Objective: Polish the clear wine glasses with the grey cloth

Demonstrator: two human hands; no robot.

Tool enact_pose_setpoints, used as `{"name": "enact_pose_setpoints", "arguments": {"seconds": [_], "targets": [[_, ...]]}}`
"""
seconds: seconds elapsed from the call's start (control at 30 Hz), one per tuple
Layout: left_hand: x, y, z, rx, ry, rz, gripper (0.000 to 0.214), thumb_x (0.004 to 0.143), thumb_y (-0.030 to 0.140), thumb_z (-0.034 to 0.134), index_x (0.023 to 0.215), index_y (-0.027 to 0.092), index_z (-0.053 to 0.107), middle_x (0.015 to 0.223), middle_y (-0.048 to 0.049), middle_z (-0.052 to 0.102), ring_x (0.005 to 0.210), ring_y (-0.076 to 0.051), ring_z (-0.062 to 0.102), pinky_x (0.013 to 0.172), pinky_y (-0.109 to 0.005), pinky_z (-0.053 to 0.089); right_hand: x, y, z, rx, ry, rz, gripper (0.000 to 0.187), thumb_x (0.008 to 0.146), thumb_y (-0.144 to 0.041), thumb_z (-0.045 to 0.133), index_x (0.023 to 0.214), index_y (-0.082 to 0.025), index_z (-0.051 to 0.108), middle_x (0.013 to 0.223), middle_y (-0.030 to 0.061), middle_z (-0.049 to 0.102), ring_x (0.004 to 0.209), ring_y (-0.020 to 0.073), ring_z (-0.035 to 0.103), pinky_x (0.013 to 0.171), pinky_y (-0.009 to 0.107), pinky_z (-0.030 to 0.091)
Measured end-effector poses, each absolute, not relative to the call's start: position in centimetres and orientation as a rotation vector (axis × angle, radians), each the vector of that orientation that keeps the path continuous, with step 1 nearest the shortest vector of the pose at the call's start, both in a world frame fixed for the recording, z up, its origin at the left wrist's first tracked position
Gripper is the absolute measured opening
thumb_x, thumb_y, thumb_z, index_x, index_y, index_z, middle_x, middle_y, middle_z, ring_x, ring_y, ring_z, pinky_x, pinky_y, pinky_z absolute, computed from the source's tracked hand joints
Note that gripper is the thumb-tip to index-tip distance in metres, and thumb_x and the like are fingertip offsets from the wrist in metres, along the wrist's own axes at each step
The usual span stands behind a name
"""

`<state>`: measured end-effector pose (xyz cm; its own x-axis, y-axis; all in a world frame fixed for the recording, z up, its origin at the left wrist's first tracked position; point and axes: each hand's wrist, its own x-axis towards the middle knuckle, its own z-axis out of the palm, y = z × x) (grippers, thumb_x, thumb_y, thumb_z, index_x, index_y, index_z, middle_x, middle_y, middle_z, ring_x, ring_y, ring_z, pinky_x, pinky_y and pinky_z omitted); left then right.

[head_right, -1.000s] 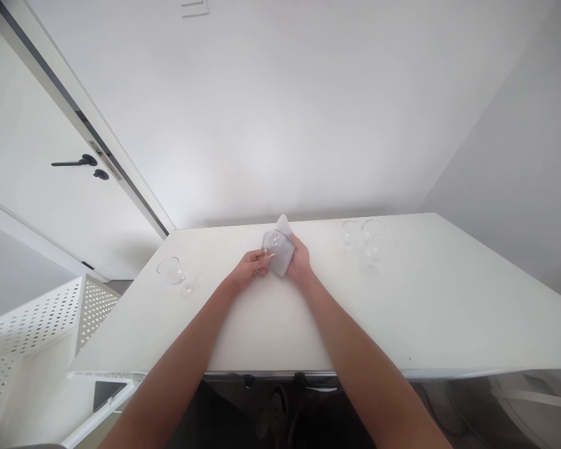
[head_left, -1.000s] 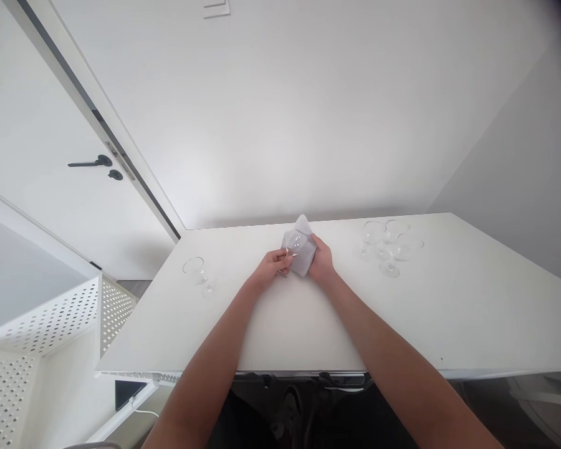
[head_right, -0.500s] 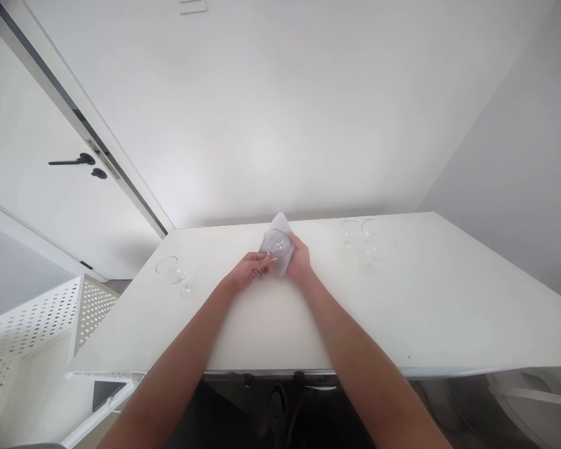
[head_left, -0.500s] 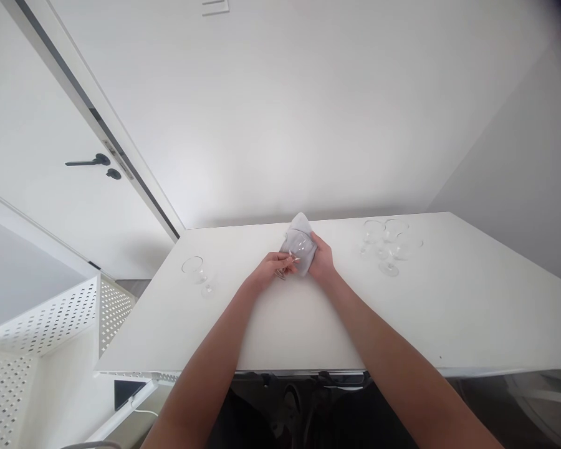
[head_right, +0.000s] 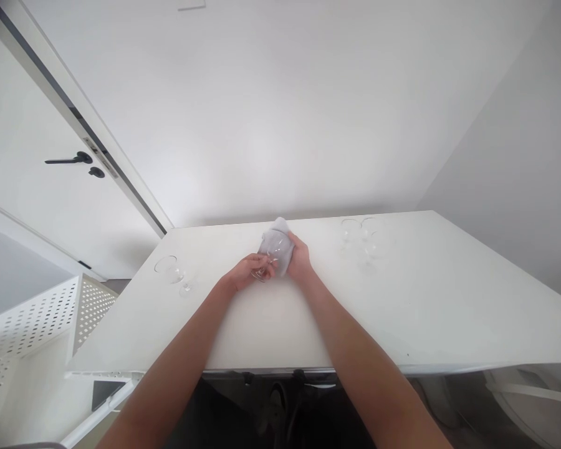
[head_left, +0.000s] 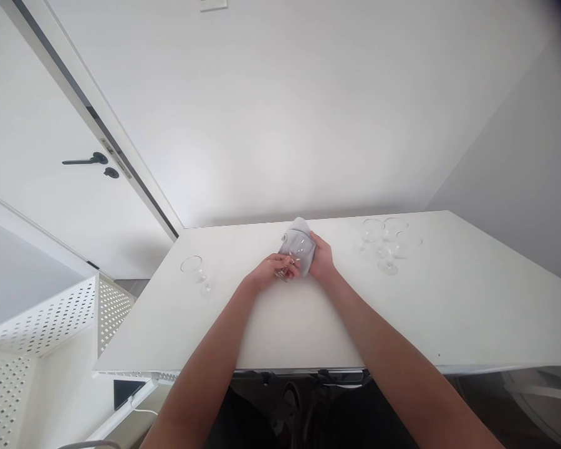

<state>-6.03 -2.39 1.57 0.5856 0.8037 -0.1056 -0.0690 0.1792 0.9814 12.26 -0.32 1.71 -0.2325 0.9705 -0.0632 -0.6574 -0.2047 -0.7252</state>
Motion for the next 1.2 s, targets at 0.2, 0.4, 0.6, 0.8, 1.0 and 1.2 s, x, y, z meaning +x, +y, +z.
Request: {"name": "enact_pose_setpoints", "arguments": {"seconds": [0.2, 0.4, 0.6, 0.8, 1.0, 1.2], "targets": [[-6.0, -2.7, 1.6, 1.111, 0.67, 0.663, 0.041, 0.088, 0.052, 0.068, 0.092, 0.012, 0.076, 0.067, -0.0079, 0.058, 0.064, -0.016, 0.051, 0.066, -0.033, 0.042, 12.4, -0.5, 2.0, -0.636, -0.7, 1.762, 0.043, 0.085, -0.057, 0.061, 0.091, -0.016, 0.072, 0.072, 0.0094, 0.071, 0.059, 0.0264, 0.063, 0.061, 0.043, 0.053], [-5.9, -3.1, 2.1, 1.073, 0.616, 0.645, 0.037, 0.089, 0.049, 0.068, 0.09, 0.013, 0.075, 0.065, -0.004, 0.049, 0.062, -0.014, 0.044, 0.064, -0.032, 0.039, 12.3, -0.6, 1.9, -0.57, -0.733, 1.793, 0.047, 0.085, -0.06, 0.059, 0.093, -0.016, 0.072, 0.071, 0.0096, 0.071, 0.064, 0.0282, 0.065, 0.057, 0.041, 0.052], [-5.8, -2.6, 1.6, 1.099, 0.688, 0.725, 0.042, 0.086, 0.053, 0.071, 0.097, 0.013, 0.076, 0.079, -0.0087, 0.06, 0.066, -0.013, 0.05, 0.064, -0.029, 0.04, 12.3, 0.5, 1.0, -0.6, -0.518, 1.502, 0.027, 0.08, -0.042, 0.069, 0.098, -0.021, 0.07, 0.092, 0.0048, 0.075, 0.086, 0.0253, 0.069, 0.075, 0.038, 0.056], [-5.5, -1.7, 0.7, 1.095, 0.783, 0.993, 0.042, 0.083, 0.053, 0.076, 0.102, 0.016, 0.077, 0.11, -0.0141, 0.068, 0.085, -0.016, 0.06, 0.076, -0.031, 0.048, 12.2, 0.9, 0.7, -0.586, -0.461, 1.397, 0.014, 0.078, -0.031, 0.071, 0.089, -0.022, 0.069, 0.098, 0.0033, 0.075, 0.097, 0.0234, 0.067, 0.086, 0.036, 0.055], [-5.4, -1.6, 0.6, 1.155, 0.844, 1.193, 0.042, 0.078, 0.05, 0.081, 0.103, 0.016, 0.075, 0.104, -0.0106, 0.07, 0.088, -0.018, 0.065, 0.089, -0.04, 0.055, 11.3, -0.3, 1.2, -0.54, -0.745, 1.501, 0.025, 0.066, -0.018, 0.078, 0.09, -0.023, 0.072, 0.09, 0.0019, 0.075, 0.098, 0.0265, 0.069, 0.083, 0.039, 0.055], [-5.5, -1.4, 0.6, 1.1, 0.894, 1.295, 0.065, 0.074, 0.045, 0.085, 0.129, 0.024, 0.057, 0.109, -0.0087, 0.068, 0.093, -0.02, 0.069, 0.087, -0.042, 0.058, 11.0, -0.9, 1.2, -0.624, -1.07, 1.489, 0.025, 0.06, -0.012, 0.081, 0.081, -0.023, 0.074, 0.089, 0.0004, 0.075, 0.101, 0.0273, 0.067, 0.084, 0.037, 0.054]]}}
